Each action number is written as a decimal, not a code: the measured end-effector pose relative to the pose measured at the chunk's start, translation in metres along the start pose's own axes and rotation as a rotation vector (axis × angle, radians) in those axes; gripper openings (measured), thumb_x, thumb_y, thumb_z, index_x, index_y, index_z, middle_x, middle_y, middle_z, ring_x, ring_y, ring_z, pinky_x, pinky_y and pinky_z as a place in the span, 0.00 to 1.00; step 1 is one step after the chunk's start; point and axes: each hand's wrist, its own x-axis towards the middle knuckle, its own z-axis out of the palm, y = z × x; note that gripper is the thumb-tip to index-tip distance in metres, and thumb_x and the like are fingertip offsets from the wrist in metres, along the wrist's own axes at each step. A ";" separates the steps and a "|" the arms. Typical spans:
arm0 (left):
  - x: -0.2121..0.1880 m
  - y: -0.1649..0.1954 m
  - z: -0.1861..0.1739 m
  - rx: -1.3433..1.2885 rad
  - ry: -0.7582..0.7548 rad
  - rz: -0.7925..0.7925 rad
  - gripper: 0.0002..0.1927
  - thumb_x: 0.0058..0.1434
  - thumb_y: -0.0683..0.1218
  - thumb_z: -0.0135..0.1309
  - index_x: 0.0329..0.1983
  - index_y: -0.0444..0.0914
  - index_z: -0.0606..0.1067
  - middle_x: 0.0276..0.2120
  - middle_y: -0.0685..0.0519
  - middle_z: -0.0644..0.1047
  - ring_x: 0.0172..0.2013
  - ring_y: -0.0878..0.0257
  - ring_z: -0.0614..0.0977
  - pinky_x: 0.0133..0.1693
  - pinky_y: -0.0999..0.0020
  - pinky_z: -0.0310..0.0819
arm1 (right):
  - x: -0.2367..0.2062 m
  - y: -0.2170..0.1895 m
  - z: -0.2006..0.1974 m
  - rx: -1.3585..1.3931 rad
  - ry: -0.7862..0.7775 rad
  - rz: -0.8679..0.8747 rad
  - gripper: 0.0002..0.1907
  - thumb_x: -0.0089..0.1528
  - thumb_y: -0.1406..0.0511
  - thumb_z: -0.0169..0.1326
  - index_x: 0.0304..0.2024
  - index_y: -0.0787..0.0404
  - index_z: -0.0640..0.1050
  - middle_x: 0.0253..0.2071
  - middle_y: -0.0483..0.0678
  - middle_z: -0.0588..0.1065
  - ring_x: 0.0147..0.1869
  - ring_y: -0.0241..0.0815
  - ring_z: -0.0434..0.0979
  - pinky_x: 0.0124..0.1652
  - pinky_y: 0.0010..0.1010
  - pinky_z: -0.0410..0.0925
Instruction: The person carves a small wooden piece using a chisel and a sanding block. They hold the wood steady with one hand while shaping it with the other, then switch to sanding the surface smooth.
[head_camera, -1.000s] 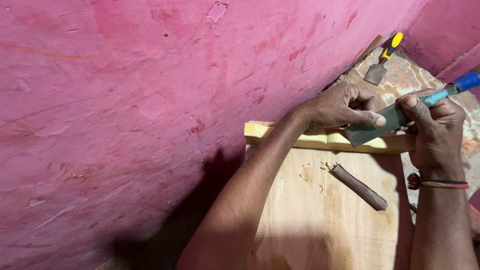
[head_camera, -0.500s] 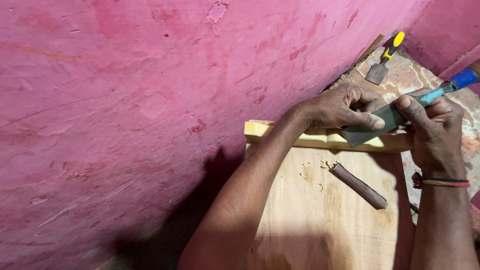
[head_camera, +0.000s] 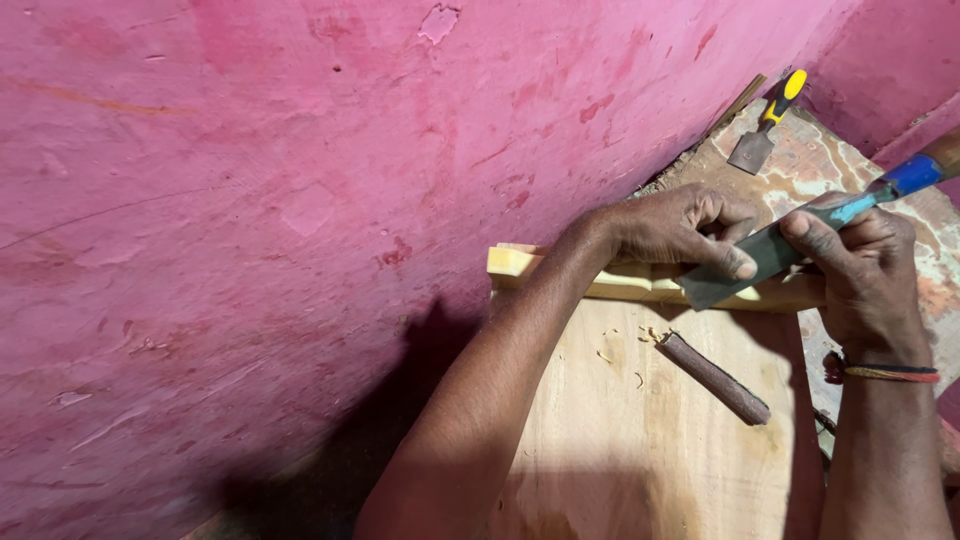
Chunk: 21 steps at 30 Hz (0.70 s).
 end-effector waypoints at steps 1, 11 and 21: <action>0.001 -0.001 -0.001 0.008 -0.003 0.004 0.19 0.55 0.53 0.69 0.23 0.45 0.68 0.20 0.60 0.73 0.18 0.70 0.73 0.18 0.72 0.67 | 0.000 0.000 0.000 -0.004 0.007 0.016 0.08 0.72 0.67 0.61 0.42 0.67 0.79 0.35 0.48 0.78 0.37 0.34 0.78 0.38 0.26 0.74; 0.001 -0.004 0.000 0.089 -0.042 0.083 0.19 0.55 0.53 0.72 0.24 0.43 0.71 0.25 0.59 0.79 0.28 0.69 0.79 0.32 0.68 0.76 | 0.004 0.008 -0.009 -0.012 -0.074 0.012 0.08 0.70 0.66 0.61 0.39 0.66 0.79 0.34 0.47 0.78 0.35 0.33 0.78 0.39 0.25 0.74; -0.005 0.012 0.006 0.006 0.185 0.156 0.17 0.59 0.59 0.67 0.32 0.42 0.79 0.25 0.60 0.77 0.29 0.71 0.80 0.29 0.68 0.82 | 0.002 0.015 -0.007 -0.008 0.122 -0.095 0.09 0.75 0.65 0.63 0.43 0.65 0.79 0.35 0.46 0.78 0.33 0.31 0.75 0.34 0.20 0.68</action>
